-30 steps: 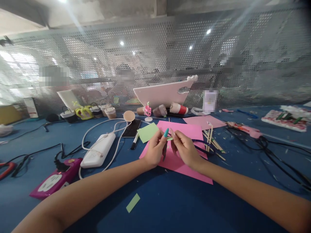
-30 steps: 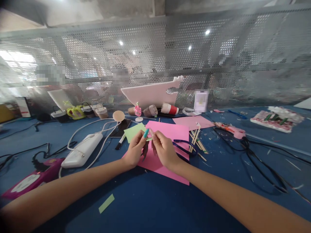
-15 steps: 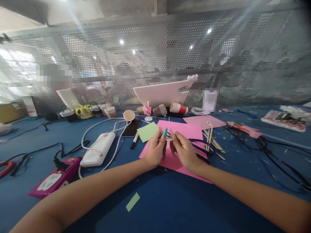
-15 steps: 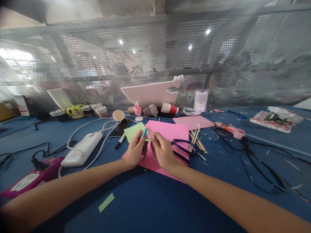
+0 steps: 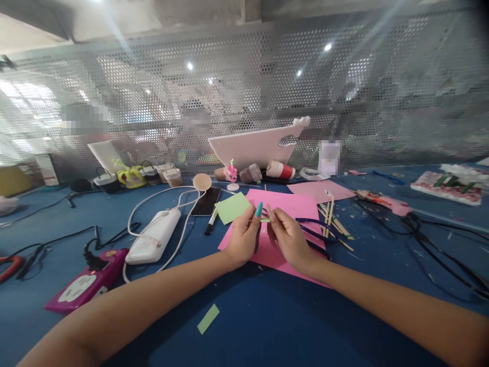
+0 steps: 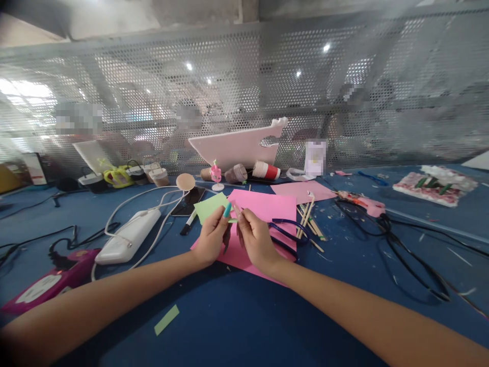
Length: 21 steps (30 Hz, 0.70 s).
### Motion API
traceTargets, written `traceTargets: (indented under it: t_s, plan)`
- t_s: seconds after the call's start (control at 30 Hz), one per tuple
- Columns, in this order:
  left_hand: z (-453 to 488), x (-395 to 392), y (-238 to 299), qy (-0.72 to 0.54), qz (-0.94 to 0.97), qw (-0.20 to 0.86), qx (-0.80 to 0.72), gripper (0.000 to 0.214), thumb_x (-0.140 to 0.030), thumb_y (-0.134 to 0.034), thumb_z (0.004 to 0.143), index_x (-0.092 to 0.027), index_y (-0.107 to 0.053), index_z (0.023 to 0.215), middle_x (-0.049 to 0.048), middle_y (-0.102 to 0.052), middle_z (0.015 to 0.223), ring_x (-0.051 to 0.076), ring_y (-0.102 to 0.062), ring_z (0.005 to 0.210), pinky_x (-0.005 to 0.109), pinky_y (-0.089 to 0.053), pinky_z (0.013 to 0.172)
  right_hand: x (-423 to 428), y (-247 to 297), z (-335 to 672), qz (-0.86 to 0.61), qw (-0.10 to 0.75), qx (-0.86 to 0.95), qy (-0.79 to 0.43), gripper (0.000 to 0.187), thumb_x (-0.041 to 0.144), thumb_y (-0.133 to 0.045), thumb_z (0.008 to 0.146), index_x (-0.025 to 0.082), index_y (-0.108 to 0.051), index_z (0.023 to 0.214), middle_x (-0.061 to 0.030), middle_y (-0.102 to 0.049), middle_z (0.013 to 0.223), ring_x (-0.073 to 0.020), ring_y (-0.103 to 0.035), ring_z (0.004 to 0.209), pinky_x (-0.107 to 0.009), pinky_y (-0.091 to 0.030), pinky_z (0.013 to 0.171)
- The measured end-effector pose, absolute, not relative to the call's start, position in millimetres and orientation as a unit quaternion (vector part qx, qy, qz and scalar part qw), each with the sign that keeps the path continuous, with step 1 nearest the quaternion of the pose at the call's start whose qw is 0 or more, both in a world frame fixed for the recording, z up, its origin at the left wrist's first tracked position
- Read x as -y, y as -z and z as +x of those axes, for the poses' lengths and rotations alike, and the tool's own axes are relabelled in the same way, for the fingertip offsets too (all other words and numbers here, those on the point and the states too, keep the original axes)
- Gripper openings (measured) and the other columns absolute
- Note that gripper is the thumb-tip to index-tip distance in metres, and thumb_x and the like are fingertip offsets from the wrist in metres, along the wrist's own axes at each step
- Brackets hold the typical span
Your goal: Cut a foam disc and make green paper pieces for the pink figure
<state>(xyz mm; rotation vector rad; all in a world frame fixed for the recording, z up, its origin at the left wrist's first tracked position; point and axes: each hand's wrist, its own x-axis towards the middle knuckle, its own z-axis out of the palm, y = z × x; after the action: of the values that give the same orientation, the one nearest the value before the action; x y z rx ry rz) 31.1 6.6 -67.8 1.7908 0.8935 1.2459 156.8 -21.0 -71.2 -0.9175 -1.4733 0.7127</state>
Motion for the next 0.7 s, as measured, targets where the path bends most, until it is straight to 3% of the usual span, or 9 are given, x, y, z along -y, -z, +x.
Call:
traceTargets:
  t_s: [0.7]
  plan:
    - [29.9,-6.9,68.9,-0.48,0.713,0.375,-0.348,0.034,-0.048,-0.039,0.091,-0.022,-0.037,0.07,-0.0045,-0.035,0.055,0.01,-0.033,0.048,0.024,-0.026,0.046,23.9,71.1,154.9,-0.405,0.6,0.627,-0.287,0.038,0.049,-0.038,0.095,0.023,-0.037,0.067,0.0052,-0.039,0.052,-0.011,-0.036,0.047,-0.026,-0.031,0.049]
